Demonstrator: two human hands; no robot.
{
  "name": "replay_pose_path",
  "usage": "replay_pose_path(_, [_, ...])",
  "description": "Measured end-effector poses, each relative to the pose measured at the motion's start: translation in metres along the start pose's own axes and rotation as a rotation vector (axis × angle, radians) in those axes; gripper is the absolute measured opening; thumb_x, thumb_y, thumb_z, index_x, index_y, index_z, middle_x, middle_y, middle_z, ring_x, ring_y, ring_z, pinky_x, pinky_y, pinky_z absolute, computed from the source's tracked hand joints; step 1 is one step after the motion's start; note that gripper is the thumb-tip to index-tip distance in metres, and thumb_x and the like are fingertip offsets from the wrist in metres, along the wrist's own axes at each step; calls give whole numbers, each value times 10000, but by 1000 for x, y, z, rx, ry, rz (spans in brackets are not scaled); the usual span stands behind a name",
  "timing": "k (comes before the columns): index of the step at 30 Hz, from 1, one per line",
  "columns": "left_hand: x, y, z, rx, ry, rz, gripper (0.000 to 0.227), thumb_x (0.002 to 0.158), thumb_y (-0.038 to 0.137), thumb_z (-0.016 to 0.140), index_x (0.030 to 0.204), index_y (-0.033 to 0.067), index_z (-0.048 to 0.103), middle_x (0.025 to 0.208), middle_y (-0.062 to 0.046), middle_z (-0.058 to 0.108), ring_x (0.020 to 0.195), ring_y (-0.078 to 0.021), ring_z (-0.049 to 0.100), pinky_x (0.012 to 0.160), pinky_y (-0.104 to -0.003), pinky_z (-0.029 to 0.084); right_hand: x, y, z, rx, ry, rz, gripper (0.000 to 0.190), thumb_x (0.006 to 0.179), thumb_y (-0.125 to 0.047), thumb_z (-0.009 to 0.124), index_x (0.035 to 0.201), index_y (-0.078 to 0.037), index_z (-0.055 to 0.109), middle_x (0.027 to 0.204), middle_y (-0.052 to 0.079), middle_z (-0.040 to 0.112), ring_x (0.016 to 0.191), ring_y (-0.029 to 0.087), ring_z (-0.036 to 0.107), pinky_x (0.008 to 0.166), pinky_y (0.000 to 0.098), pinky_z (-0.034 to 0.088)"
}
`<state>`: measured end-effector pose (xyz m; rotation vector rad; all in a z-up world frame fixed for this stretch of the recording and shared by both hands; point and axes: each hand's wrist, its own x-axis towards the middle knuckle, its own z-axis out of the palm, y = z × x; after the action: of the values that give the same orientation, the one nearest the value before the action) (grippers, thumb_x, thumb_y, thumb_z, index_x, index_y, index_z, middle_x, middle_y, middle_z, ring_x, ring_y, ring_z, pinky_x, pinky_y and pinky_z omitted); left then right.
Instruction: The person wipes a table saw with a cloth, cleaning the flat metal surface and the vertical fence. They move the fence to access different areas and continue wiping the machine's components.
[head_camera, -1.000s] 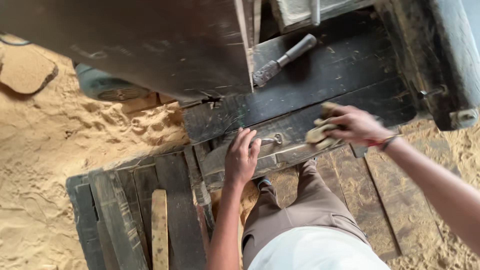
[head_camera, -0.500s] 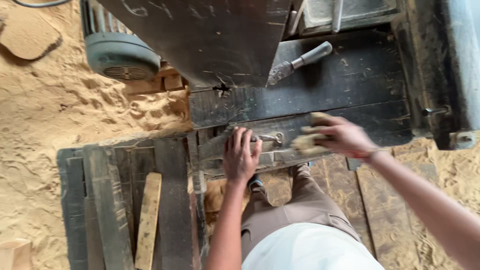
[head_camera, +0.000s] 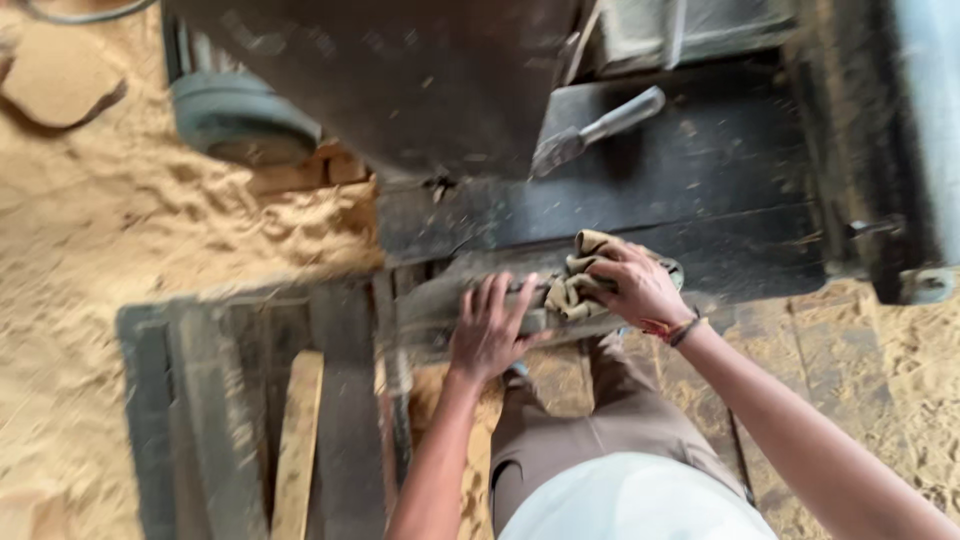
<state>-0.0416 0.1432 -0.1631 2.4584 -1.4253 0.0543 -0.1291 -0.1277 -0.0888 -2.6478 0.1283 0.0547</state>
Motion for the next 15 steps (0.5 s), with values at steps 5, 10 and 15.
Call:
replay_pose_path(5, [6,3,10,-1,33,8,879,925,809,386,1596,242,375,1455,-230,482,1323,-382,516,1000,-623,481,-32,85,-39,-134,211,168,382,699,-97,760,1080,-83,746,1247,133,675,1123,350,628,931,473,547])
replay_pose_path(10, [17,16,1,-60,-6,-17,899,866,776,558,1585,259,399,1445,-235,479,1334,-393,491,994,-616,487,-41,162,-71,-199,404,201,200,1005,-143,706,1191,-76,735,1306,171,700,1176,362,651,1026,464,526])
replay_pose_path(15, [24,16,-11,-55,-9,-17,916,847,783,601,1572,257,410,1416,-215,491,1310,-377,497,1013,-584,488,47,193,-40,-108,624,267,241,958,-106,710,1189,-47,738,1265,199,702,1149,396,653,986,482,515])
